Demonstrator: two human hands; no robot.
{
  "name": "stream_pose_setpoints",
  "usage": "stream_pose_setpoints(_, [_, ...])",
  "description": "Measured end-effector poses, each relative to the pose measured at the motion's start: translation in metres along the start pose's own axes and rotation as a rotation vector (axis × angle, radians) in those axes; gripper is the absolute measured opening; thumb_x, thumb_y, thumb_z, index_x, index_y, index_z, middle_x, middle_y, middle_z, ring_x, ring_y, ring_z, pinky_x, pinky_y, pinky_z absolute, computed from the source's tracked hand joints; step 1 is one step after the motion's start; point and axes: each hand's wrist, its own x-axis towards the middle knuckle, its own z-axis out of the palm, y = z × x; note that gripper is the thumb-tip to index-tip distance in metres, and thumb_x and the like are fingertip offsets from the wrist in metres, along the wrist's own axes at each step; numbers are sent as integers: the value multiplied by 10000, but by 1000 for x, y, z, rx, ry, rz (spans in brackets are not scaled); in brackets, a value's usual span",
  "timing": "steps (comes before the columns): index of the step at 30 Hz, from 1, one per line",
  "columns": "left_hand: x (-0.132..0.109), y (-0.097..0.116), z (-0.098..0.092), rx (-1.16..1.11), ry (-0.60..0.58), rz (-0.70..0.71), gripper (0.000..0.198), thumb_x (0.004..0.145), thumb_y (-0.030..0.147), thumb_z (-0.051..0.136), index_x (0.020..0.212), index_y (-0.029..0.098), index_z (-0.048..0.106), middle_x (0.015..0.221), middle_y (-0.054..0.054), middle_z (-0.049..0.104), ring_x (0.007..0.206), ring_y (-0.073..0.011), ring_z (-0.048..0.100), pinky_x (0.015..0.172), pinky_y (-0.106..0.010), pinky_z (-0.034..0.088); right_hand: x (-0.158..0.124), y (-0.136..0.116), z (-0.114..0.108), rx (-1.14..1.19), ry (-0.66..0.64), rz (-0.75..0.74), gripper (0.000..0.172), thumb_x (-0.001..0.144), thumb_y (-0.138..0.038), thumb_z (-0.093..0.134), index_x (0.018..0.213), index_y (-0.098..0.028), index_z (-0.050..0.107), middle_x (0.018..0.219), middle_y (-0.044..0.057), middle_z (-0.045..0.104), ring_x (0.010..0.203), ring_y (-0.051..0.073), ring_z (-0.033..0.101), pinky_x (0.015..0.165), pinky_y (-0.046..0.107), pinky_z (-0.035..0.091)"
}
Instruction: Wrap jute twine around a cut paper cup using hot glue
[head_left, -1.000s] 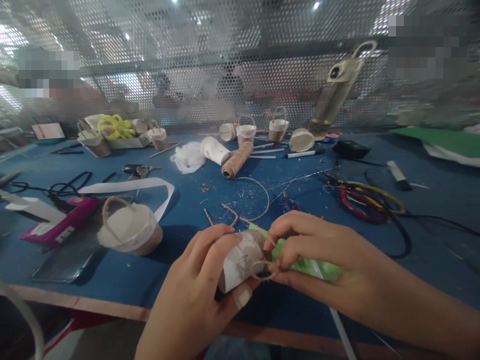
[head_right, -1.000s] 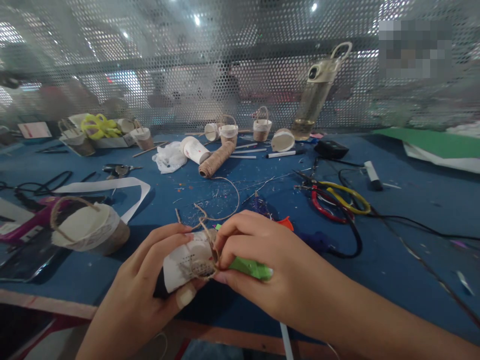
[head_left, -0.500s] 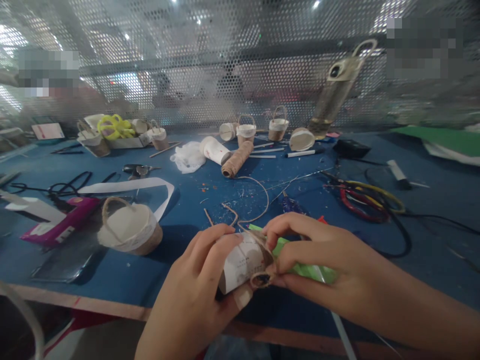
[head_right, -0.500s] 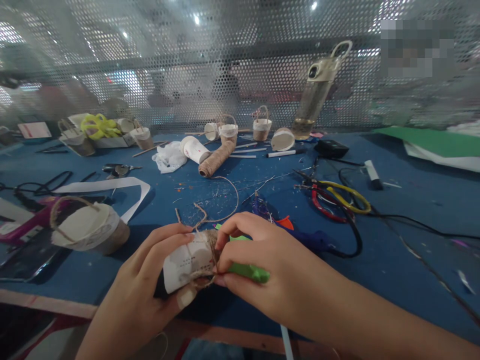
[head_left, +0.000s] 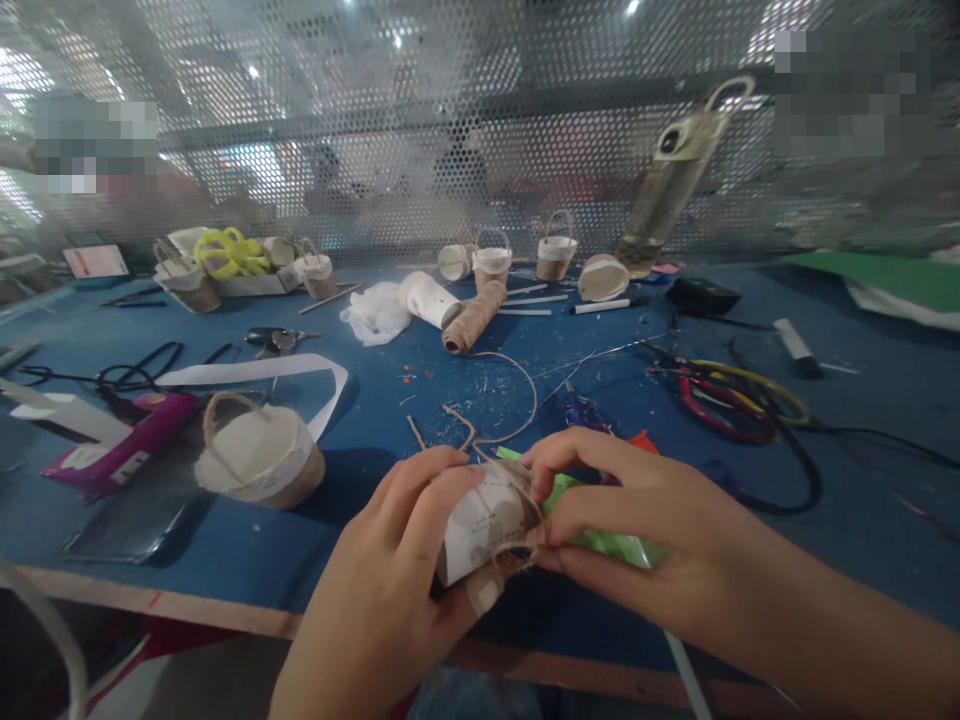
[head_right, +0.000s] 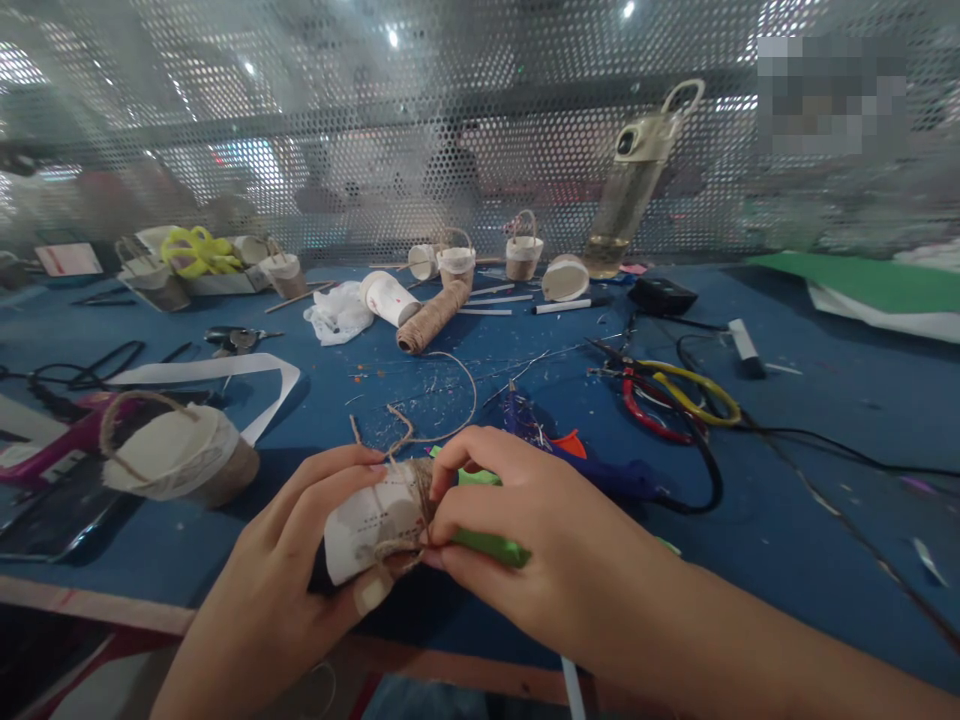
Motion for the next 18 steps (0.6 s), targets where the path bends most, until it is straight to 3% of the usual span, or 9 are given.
stream_pose_setpoints(7, [-2, -1, 1, -2, -4, -1, 410, 1036, 433, 573, 1362, 200, 490, 1359, -156, 616, 1188, -283, 671, 941, -405, 620, 1, 1, 0, -57, 22, -31, 153, 951, -123, 649, 881, -257, 672, 1074, -23, 645, 919, 87, 661, 790, 198, 501])
stream_pose_setpoints(18, [0, 1, -1, -26, 9, 33, 430, 1022, 325, 623, 1404, 178, 490, 1376, -152, 582, 1244, -283, 603, 1038, -424, 571, 2, 4, 1, -117, 52, -32, 198, 1008, -145, 584, 1058, -286, 714, 1259, 0, 676, 1108, 105, 675, 944, 210, 513])
